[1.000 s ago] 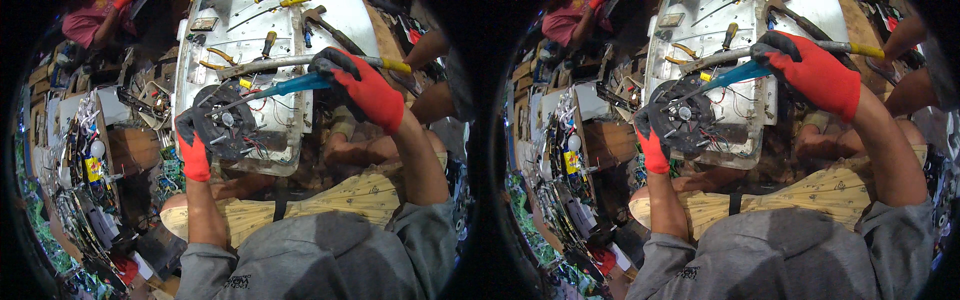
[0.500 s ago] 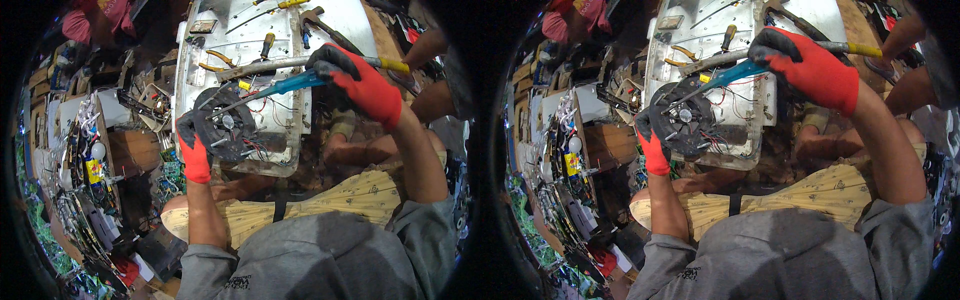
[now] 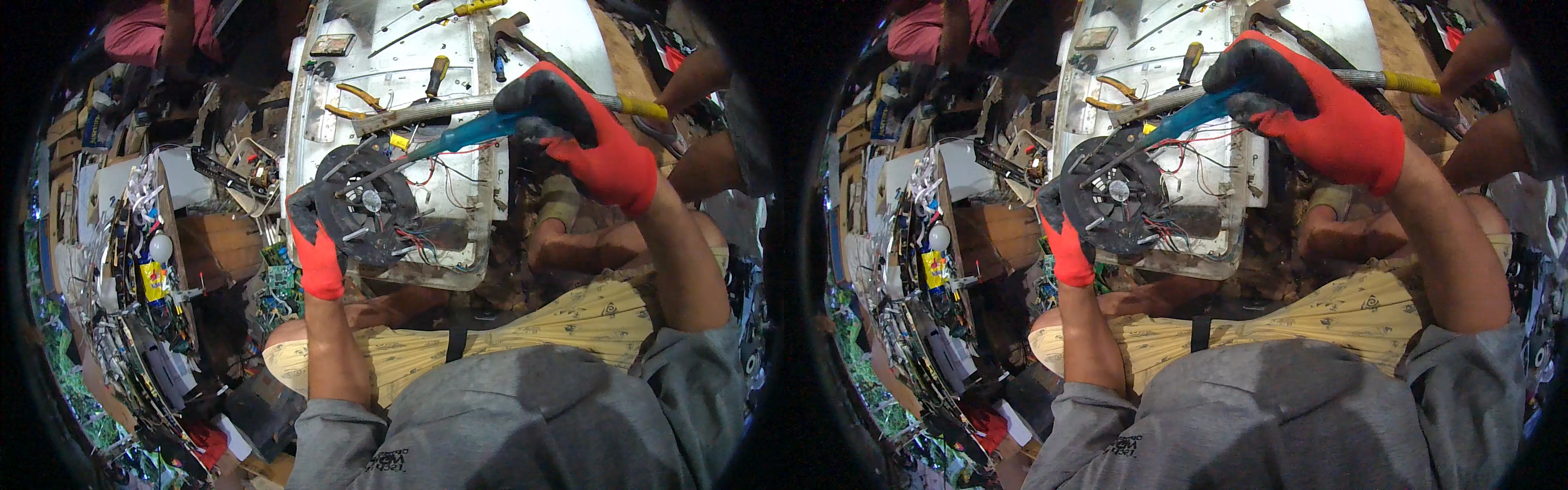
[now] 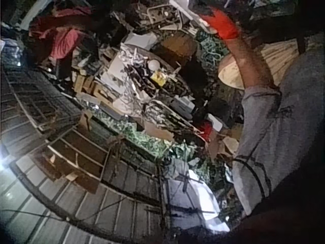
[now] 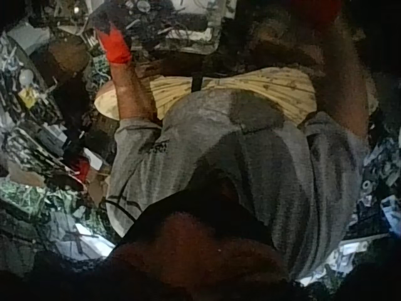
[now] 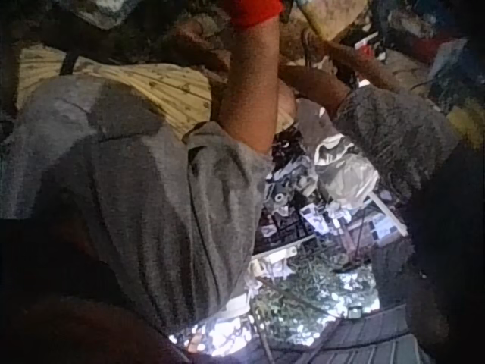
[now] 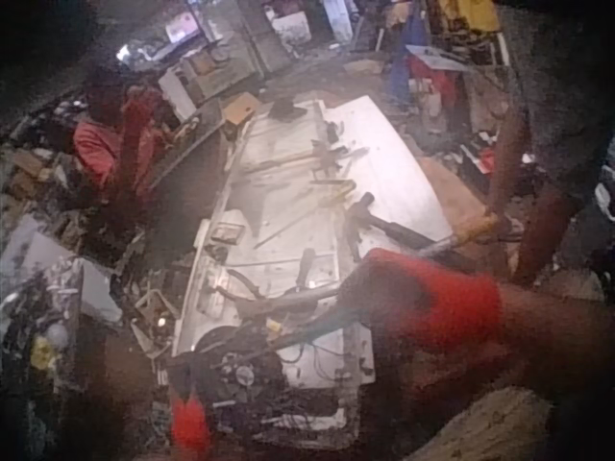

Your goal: The person uses a screwdriver to remove screws from a motor casing and then uses pliers to pull out the rotor. The person works on the motor while sitting on the floor in a cluttered workshop.

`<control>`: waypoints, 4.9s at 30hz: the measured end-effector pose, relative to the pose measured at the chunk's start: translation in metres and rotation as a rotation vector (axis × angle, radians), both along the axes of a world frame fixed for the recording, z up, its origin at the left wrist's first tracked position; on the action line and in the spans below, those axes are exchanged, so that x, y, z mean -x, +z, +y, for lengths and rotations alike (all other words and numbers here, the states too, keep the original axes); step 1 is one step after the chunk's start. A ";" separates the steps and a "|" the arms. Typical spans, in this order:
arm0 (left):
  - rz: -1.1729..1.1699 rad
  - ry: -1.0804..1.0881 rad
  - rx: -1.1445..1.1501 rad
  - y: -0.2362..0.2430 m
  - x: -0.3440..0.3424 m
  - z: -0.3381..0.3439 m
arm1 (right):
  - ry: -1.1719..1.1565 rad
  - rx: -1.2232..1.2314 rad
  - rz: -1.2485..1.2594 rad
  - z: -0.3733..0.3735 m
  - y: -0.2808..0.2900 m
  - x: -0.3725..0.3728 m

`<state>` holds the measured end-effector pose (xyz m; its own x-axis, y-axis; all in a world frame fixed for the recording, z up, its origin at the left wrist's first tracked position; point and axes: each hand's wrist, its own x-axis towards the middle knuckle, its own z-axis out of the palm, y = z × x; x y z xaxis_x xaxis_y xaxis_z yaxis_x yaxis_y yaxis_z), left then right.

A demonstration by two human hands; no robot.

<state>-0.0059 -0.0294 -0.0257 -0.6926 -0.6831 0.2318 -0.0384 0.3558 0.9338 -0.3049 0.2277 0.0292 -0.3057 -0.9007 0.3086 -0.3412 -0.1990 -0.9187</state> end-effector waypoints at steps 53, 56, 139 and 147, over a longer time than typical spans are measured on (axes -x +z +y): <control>0.034 -0.010 -0.021 0.002 0.005 0.005 | -0.081 -0.016 -0.346 0.000 0.010 -0.005; 0.019 0.015 0.004 0.002 -0.001 0.000 | -0.027 -0.224 -0.438 0.001 0.028 -0.002; -0.092 -0.180 0.361 0.021 0.022 0.037 | -0.069 -0.349 0.627 -0.019 0.000 -0.065; -0.093 -0.197 0.394 0.024 0.025 0.041 | -0.080 -0.422 0.609 -0.020 -0.001 -0.076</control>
<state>-0.0313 0.0115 -0.0013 -0.8307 -0.4083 0.3784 -0.0116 0.6922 0.7216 -0.2286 0.2073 0.0278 -0.2608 -0.9623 0.0767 -0.8127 0.1760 -0.5554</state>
